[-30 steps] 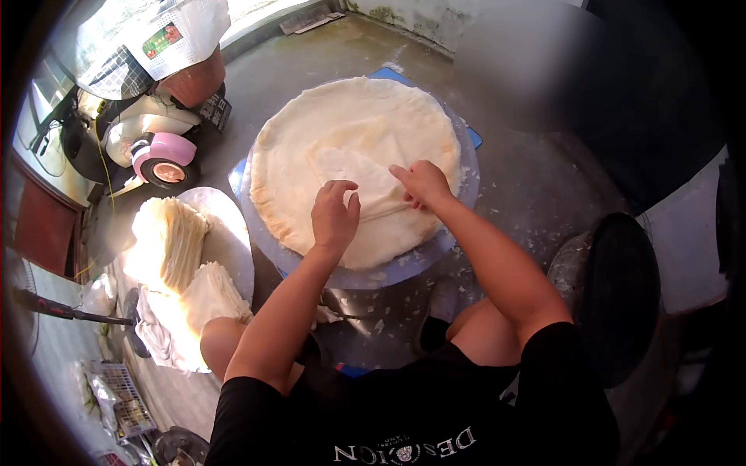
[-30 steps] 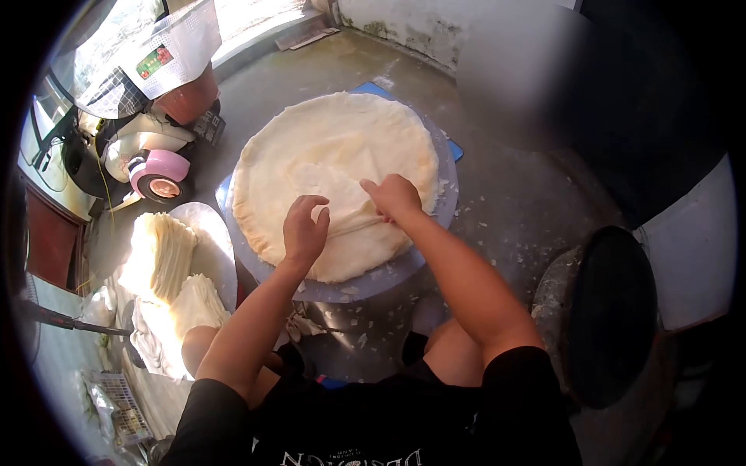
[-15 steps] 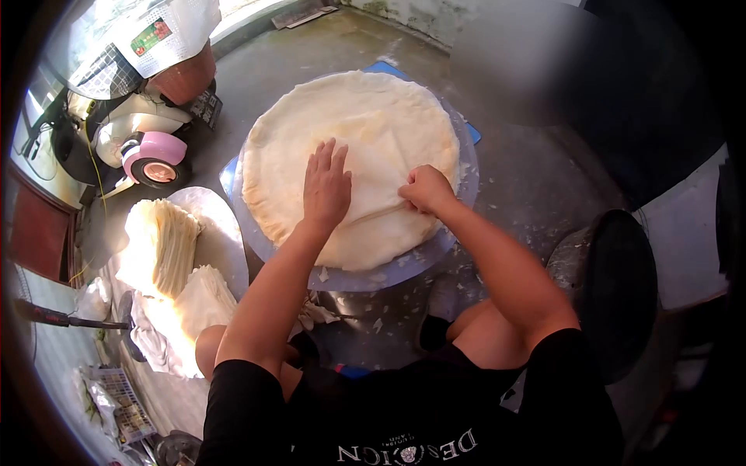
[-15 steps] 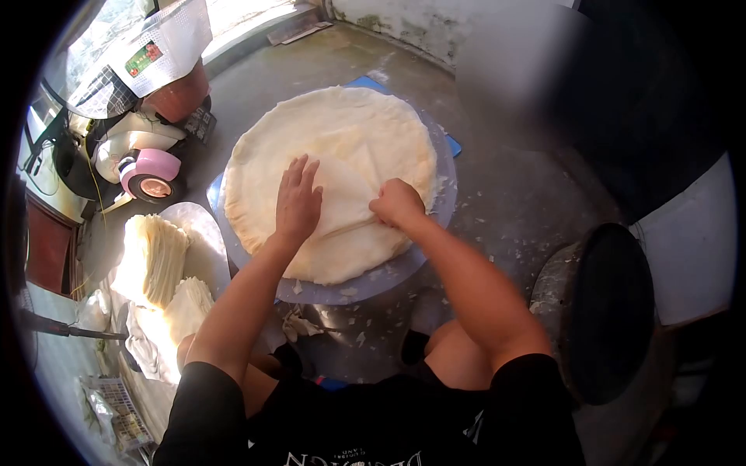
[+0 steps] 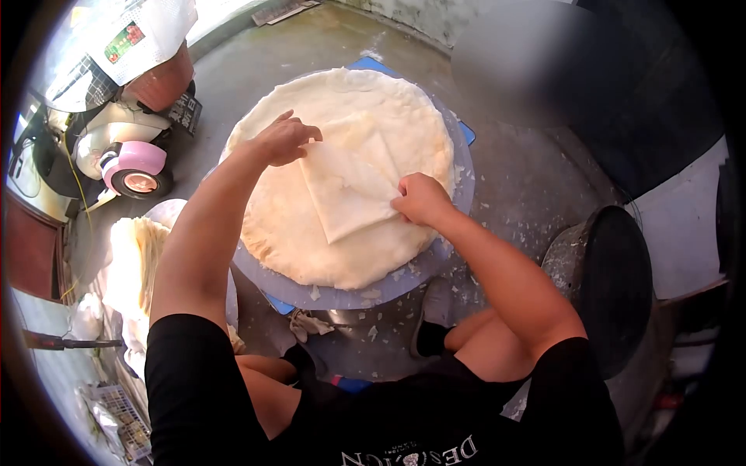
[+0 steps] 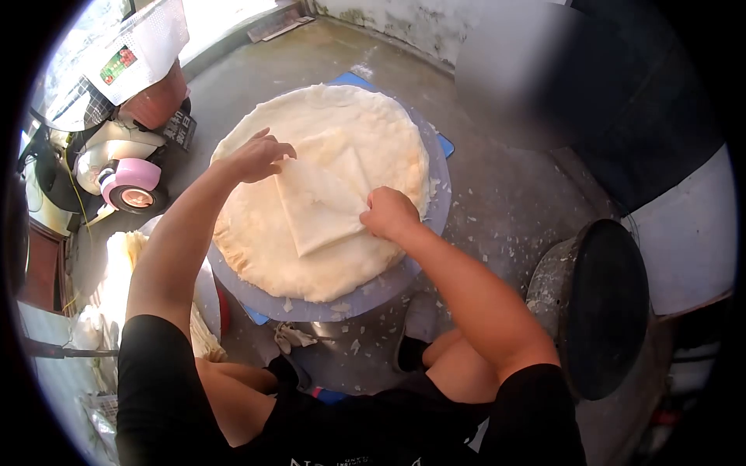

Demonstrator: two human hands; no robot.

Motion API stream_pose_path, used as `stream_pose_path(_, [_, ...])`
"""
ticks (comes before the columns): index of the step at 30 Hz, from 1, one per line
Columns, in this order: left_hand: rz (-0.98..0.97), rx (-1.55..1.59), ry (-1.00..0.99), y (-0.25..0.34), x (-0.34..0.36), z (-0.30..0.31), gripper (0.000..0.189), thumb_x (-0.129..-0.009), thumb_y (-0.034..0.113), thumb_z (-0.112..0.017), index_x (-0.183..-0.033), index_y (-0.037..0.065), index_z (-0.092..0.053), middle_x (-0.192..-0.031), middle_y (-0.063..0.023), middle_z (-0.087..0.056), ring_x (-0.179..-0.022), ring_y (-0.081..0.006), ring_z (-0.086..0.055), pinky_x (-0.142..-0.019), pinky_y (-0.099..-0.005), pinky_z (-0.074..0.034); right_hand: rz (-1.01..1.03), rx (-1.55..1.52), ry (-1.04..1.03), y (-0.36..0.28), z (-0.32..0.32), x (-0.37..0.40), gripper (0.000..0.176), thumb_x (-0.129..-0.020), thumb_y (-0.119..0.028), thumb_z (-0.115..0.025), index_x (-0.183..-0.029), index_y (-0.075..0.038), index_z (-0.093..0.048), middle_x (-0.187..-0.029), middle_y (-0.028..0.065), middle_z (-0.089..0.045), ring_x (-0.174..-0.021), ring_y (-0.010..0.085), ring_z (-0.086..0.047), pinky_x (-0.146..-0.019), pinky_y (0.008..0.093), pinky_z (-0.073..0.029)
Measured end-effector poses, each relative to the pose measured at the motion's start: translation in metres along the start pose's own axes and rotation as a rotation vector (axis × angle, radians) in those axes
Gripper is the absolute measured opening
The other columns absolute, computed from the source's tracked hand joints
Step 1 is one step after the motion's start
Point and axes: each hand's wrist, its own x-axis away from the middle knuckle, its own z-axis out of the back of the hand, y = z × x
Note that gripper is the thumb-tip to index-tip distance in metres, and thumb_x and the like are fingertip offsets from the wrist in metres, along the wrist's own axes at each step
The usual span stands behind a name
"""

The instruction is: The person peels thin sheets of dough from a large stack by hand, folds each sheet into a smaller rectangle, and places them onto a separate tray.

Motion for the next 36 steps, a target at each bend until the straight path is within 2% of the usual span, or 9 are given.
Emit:
stream_pose_path(7, [0.333,0.258,0.071,0.007,-0.006,-0.012,0.046,-0.077,0.008,-0.078,-0.120,0.015,-0.065,-0.108,-0.0077,-0.070,-0.111,-0.0281,-0.062,-0.100,-0.0403,-0.045,0.086,0.188,0.098,-0.003,-0.003,0.005,0.015,-0.076,-0.016,-0.065,-0.074,-0.001,-0.065,-0.061,0.0127,-0.067,-0.056,0.0251,-0.068,-0.062,0.0394,-0.053])
stream_pose_path(12, [0.145,0.157,0.458,0.039,0.016,-0.030,0.061,-0.083,0.015,-0.076,-0.139,0.009,-0.054,-0.143,-0.0142,-0.053,-0.134,-0.0316,-0.048,-0.114,-0.0421,-0.036,0.074,0.194,0.100,-0.008,0.001,0.006,0.017,-0.076,-0.018,-0.066,-0.077,-0.001,-0.067,-0.067,0.0159,-0.068,-0.064,0.0298,-0.070,-0.066,0.0413,-0.054])
stream_pose_path(14, [0.170,0.066,0.598,0.067,0.021,-0.054,0.072,-0.091,0.029,-0.071,-0.151,0.006,-0.039,-0.157,-0.0185,-0.036,-0.148,-0.0349,-0.031,-0.122,-0.0448,-0.026,0.024,0.271,0.068,-0.016,0.004,0.011,0.020,-0.077,-0.020,-0.067,-0.089,-0.004,-0.072,-0.094,0.0213,-0.072,-0.093,0.0384,-0.070,-0.083,0.0467,-0.055])
stream_pose_path(16, [0.235,0.104,0.451,0.081,0.023,-0.083,0.086,-0.097,0.052,-0.058,-0.158,0.003,-0.023,-0.165,-0.0213,-0.020,-0.154,-0.0366,-0.015,-0.125,-0.0465,-0.016,0.032,0.270,0.074,-0.015,0.002,0.010,0.020,-0.077,-0.020,-0.068,-0.088,-0.004,-0.072,-0.094,0.0212,-0.072,-0.093,0.0382,-0.070,-0.083,0.0464,-0.055])
stream_pose_path(22, [0.264,0.200,0.314,0.082,0.027,-0.084,0.085,-0.096,0.051,-0.058,-0.158,0.004,-0.024,-0.166,-0.0200,-0.015,-0.155,-0.0348,-0.010,-0.126,-0.0460,-0.014,-0.032,0.181,0.049,-0.014,0.005,0.009,0.018,-0.077,-0.018,-0.069,-0.086,-0.003,-0.072,-0.089,0.0196,-0.072,-0.090,0.0351,-0.071,-0.080,0.0433,-0.055])
stream_pose_path(24, [0.191,0.158,0.676,0.087,0.041,-0.082,0.085,-0.090,0.048,-0.069,-0.154,0.003,-0.035,-0.160,-0.0206,-0.029,-0.150,-0.0362,-0.025,-0.121,-0.0457,-0.026,-0.045,0.130,0.029,-0.019,0.009,0.009,0.017,-0.076,-0.017,-0.069,-0.085,-0.003,-0.071,-0.086,0.0189,-0.072,-0.088,0.0322,-0.072,-0.077,0.0406,-0.055])
stream_pose_path(28, [0.039,0.344,0.630,0.144,0.081,-0.058,0.080,-0.080,0.043,-0.081,-0.143,0.004,-0.050,-0.140,-0.0200,-0.051,-0.130,-0.0374,-0.049,-0.106,-0.0466,-0.044,-0.029,-0.246,-0.052,-0.043,0.016,0.014,0.016,-0.080,-0.017,-0.070,-0.080,-0.001,-0.069,-0.075,0.0124,-0.069,-0.074,0.0186,-0.069,-0.067,0.0321,-0.053])
stream_pose_path(32, [0.260,0.576,0.768,0.176,0.084,-0.062,0.048,-0.090,0.030,-0.071,-0.128,0.002,-0.062,-0.117,-0.0149,-0.065,-0.110,-0.0319,-0.062,-0.095,-0.0379,-0.050,0.424,-0.546,-0.082,-0.077,0.003,0.015,0.019,-0.091,-0.019,-0.066,-0.081,-0.002,-0.067,-0.071,0.0036,-0.065,-0.065,0.0116,-0.063,-0.058,0.0281,-0.049])
stream_pose_path(36, [0.511,1.195,1.004,0.154,0.090,-0.090,0.022,-0.102,0.013,-0.055,-0.112,-0.002,-0.068,-0.094,-0.0046,-0.070,-0.085,-0.0131,-0.064,-0.080,-0.0261,-0.050,0.327,-0.774,-0.010,-0.084,0.014,0.011,0.020,-0.091,-0.020,-0.068,-0.082,-0.002,-0.068,-0.074,0.0031,-0.067,-0.072,0.0106,-0.064,-0.064,0.0276,-0.050])
